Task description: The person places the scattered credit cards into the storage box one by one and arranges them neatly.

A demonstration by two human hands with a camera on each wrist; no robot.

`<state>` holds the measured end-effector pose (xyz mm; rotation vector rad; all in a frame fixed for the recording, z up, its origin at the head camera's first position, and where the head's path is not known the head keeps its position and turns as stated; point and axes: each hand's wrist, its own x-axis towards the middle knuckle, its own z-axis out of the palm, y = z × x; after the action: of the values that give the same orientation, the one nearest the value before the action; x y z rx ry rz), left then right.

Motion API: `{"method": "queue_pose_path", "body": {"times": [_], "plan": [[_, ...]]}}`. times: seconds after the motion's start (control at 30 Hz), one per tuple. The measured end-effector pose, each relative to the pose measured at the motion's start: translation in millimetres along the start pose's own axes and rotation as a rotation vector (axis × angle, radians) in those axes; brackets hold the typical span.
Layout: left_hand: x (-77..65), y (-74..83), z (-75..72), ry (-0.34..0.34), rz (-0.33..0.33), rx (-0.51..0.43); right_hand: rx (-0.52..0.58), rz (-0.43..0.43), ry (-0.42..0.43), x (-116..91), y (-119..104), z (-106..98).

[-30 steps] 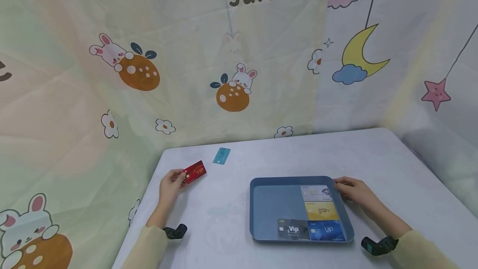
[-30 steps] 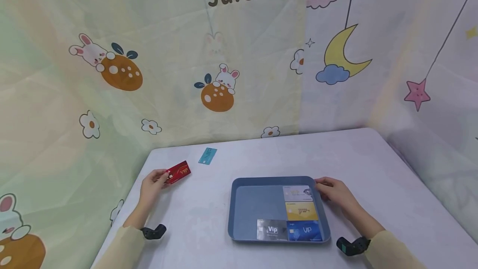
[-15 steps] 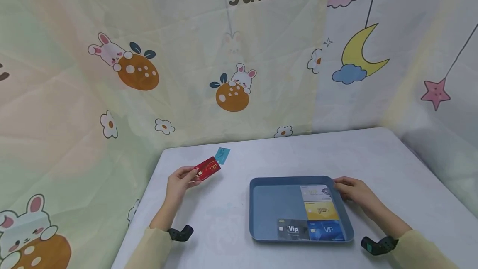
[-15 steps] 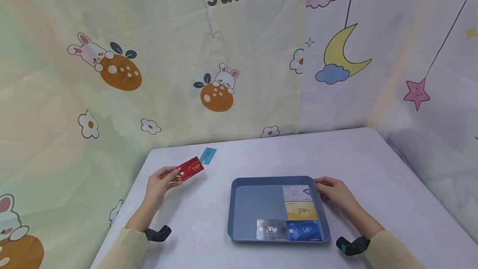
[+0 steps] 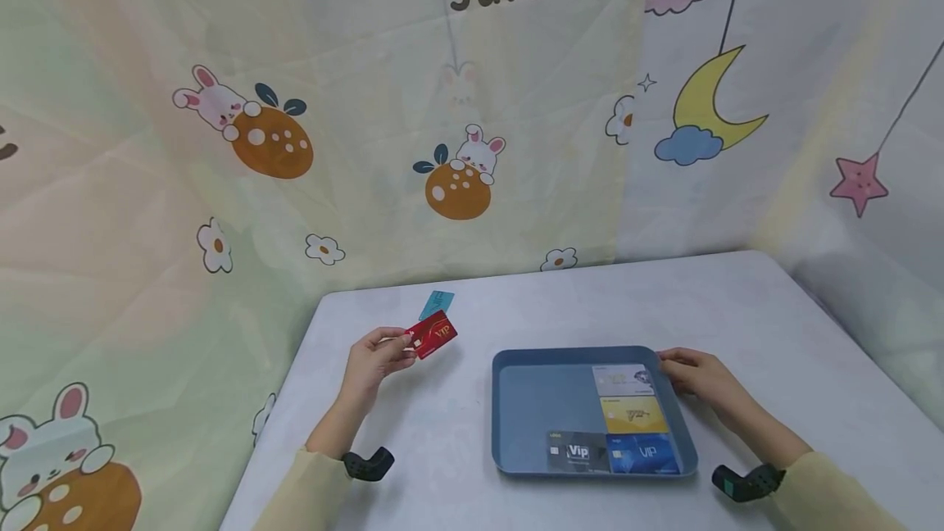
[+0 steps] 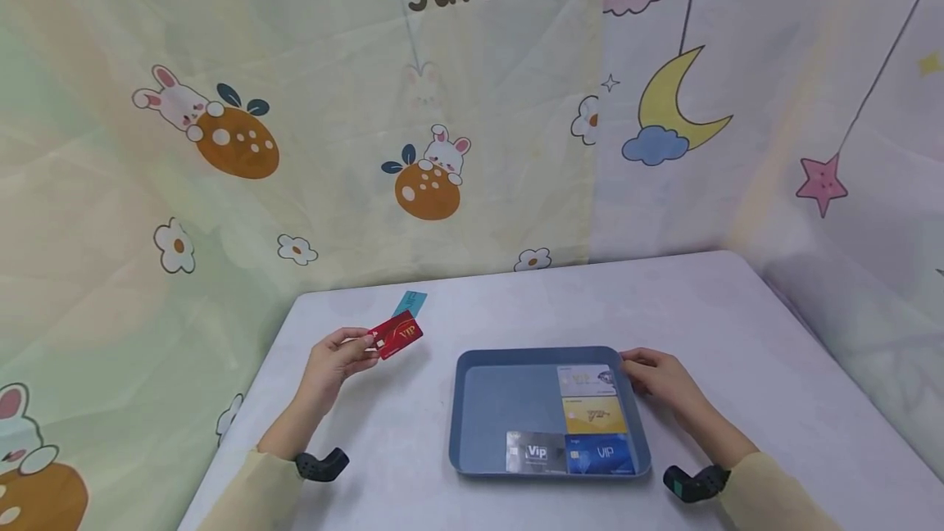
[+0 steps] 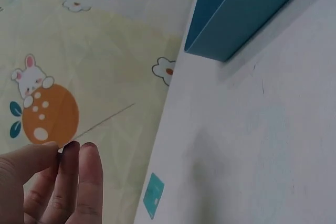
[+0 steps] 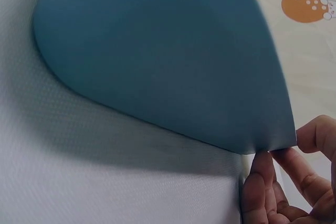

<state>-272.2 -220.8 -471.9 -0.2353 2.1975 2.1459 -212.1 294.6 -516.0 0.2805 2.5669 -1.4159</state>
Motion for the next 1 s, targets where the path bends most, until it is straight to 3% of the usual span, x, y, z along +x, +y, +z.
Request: {"method": "queue_pose_path", "body": {"times": [0.47,1.0], "plan": [[-15.7,1.7,27.6,-0.104,0.012,0.004,0.003,-0.007,-0.005,-1,0,0],[-33.3,2.7,65.3,-0.262,0.084,0.099,0.011,-0.003,-0.003,0,2,1]]}}
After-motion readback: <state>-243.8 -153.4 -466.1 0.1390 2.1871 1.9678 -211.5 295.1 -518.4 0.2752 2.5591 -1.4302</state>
